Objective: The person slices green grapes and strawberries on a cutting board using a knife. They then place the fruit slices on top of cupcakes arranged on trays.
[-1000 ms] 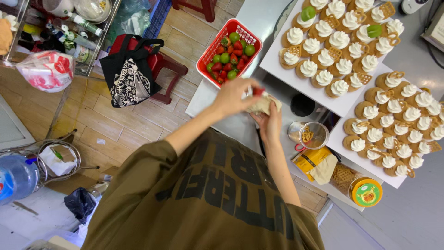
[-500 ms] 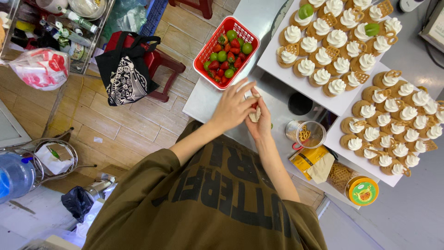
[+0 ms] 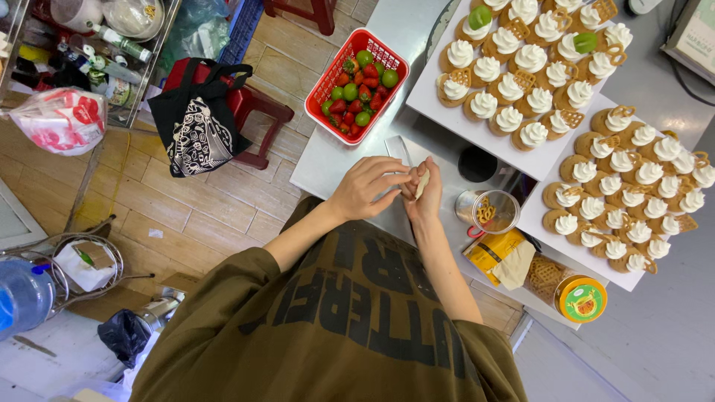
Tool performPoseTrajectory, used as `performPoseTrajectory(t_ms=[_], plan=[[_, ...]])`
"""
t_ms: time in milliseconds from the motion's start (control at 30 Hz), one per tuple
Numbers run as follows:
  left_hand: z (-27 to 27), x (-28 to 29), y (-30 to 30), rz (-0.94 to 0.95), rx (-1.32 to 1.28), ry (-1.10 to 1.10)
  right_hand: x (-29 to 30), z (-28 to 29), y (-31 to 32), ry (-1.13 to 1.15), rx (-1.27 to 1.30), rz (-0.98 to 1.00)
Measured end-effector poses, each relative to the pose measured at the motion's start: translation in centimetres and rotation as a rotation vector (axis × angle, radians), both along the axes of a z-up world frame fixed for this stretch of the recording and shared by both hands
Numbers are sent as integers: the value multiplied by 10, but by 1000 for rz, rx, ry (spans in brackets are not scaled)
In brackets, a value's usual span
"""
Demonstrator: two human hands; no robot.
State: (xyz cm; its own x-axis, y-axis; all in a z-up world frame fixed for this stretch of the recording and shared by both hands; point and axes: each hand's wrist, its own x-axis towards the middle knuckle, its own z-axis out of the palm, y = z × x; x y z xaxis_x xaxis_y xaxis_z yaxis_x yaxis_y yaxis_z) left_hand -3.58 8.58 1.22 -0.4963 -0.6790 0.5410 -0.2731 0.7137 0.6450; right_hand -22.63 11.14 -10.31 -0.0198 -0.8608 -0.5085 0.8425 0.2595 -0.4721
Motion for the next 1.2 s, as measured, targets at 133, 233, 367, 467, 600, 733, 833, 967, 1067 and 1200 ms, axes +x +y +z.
performPoseTrajectory(t_ms=[133,233,367,467,600,733,833,967,1067,1200], plan=[[1,-5,1,11,19,19,9,2,3,6,87,-17],[4,-6,-1,12,14,41,12,-2,2,15,64,-20],[6,-2,-4,17,32,68,15,-2,-4,18,-4,-41],[5,1,-4,29,54,69,14,12,-1,5,-160,61],[10,-1,-2,65,71,62,18,35,-2,87,-255,237],[18,-3,-5,142,118,-49,24,50,-1,-69,-243,192],[17,-1,-7,155,104,-56,25,62,0,-83,-241,168],[-4,1,-6,176,233,6,23,70,2,-213,-267,123],[-9,2,-9,209,442,59,23,75,1,-203,-304,119],[9,-3,-10,238,186,-41,22,80,-3,-173,-313,121]])
